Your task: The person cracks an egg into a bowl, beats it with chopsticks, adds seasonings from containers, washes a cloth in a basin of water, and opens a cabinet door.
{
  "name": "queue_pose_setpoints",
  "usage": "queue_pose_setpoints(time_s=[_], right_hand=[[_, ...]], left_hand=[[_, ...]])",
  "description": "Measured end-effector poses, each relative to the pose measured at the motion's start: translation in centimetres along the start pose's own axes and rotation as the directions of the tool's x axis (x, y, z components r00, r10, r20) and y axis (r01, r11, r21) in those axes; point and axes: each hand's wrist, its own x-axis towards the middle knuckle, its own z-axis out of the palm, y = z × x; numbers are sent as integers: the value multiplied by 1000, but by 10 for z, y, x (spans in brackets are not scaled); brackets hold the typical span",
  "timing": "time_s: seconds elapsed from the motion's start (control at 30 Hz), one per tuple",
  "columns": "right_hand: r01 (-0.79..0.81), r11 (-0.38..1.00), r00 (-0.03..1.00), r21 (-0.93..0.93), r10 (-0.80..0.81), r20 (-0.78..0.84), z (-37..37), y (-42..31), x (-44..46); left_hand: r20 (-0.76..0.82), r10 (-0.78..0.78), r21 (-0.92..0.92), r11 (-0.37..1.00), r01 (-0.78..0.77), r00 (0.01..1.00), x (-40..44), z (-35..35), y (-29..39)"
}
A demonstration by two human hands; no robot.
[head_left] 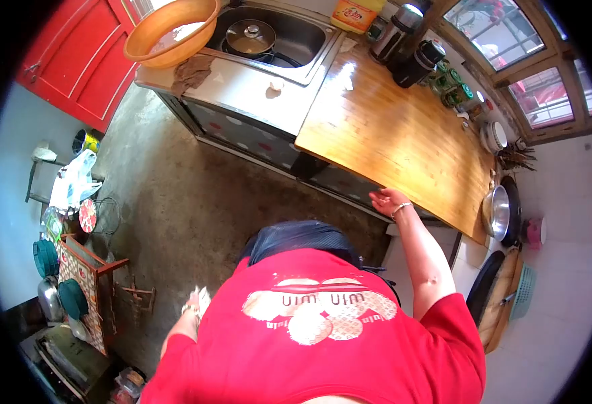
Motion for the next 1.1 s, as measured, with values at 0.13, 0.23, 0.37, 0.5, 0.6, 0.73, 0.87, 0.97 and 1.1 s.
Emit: queue_pose_setpoints(time_s=[0.13,0.23,0.37,0.5,0.6,0.73,0.87,0.97,1.1], right_hand=[[-120,928,992,353,126,7,-1,-30,-18],[-287,880,957,378,278,81,-6,-36,-15],[-255,936,966,243,234,111,-11,-35,-22],[-226,951,969,212,196,153,-14,-31,-16],[-186,969,980,162,170,107,-12,-28,-16],[-122,990,985,73,112,128,-25,-9,-3],[-42,996,999,-77,44,17,-31,6,6],[-93,989,995,-114,96,18,-31,16,31],[-106,967,992,-233,119,42,-1,30,59]], left_hand=[[123,147,156,974,-166,981,37,24,108],[167,210,215,946,-243,963,56,25,180],[113,300,228,920,-318,947,87,18,236],[69,319,186,927,-327,945,98,13,252],[50,303,129,943,-307,952,103,21,237],[165,185,-320,939,-125,969,167,43,151],[106,239,-459,873,-166,965,162,53,91],[-326,405,-17,901,-434,854,112,40,61],[-303,80,-81,991,-109,950,4,10,84]])
